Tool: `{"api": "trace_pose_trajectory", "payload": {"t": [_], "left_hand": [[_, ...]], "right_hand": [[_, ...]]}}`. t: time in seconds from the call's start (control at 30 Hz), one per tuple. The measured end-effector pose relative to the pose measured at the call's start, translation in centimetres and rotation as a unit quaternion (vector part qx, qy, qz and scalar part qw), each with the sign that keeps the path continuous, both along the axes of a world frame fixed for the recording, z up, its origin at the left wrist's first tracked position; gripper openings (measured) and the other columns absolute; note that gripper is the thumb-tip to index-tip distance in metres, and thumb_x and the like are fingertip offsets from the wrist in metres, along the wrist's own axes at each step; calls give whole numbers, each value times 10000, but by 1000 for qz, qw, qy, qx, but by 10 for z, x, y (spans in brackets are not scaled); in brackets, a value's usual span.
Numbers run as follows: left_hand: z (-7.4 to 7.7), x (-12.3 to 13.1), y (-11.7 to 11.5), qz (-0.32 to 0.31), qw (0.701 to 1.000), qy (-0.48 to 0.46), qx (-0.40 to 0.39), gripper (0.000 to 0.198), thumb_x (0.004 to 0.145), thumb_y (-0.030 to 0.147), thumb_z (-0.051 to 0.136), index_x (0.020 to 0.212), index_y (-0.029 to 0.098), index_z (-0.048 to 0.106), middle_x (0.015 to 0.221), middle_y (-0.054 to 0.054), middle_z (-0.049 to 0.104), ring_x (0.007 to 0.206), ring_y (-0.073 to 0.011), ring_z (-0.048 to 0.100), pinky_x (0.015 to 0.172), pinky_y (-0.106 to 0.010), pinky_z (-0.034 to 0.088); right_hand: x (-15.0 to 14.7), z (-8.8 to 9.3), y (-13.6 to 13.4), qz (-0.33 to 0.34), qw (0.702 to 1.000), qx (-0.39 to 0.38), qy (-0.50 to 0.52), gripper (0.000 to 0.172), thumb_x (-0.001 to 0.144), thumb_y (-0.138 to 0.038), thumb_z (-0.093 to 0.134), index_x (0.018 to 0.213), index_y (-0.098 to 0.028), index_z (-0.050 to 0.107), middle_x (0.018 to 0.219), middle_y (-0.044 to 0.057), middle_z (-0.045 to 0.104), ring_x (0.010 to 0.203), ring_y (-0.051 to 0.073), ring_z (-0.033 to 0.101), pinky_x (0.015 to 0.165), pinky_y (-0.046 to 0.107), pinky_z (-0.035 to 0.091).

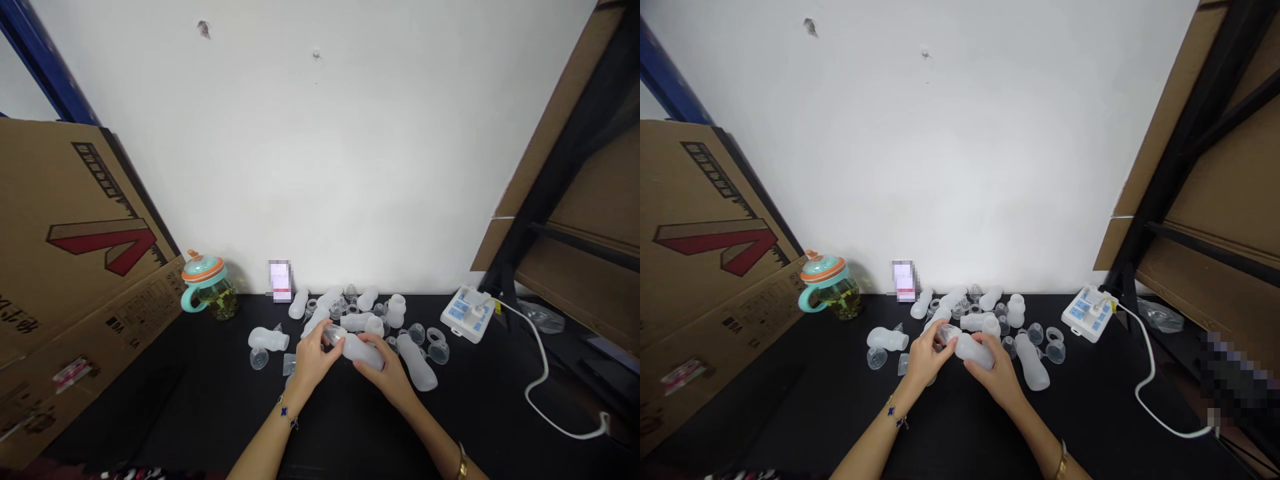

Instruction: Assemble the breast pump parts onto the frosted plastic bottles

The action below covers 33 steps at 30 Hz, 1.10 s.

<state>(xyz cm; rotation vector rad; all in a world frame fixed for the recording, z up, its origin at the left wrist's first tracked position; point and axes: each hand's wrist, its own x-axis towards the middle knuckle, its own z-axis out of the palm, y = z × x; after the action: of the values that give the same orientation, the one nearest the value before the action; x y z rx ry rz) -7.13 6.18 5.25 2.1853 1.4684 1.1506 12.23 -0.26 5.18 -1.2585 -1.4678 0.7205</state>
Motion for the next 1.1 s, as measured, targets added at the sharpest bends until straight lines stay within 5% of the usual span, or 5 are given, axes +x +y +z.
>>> {"api": "trace_pose_trajectory", "payload": {"t": [0.23,0.53,0.93,1.1], "left_hand": [[0,-1,1,-4,1000,-2,17,435,841,433,628,1201,187,632,700,21,667,571,-158,628,630,-279,511],[1,-3,-1,-35,996,-16,81,420,853,373,617,1218,166,607,809,-17,696,598,-152,621,624,-271,527],[3,-5,-4,-83,991,-29,98,419,874,350,571,1256,179,544,1073,-75,712,651,-143,628,650,-280,546],[8,-4,-8,-103,991,-50,62,438,895,355,545,1298,187,502,1251,-122,650,931,-211,678,702,-293,561]], "right_hand": [[0,0,2,36,982,-130,135,469,788,-523,694,1162,-243,655,1197,80,650,930,270,658,536,290,561],[-1,-2,12,81,930,-251,257,552,772,-628,667,1106,-191,627,698,25,688,516,180,656,415,246,491],[-1,10,3,112,911,-263,296,408,776,-515,707,1064,-228,683,758,25,700,538,166,654,425,235,482],[-1,12,0,117,926,-243,264,426,770,-555,691,1073,-255,710,852,49,722,616,206,677,432,262,496]]}}
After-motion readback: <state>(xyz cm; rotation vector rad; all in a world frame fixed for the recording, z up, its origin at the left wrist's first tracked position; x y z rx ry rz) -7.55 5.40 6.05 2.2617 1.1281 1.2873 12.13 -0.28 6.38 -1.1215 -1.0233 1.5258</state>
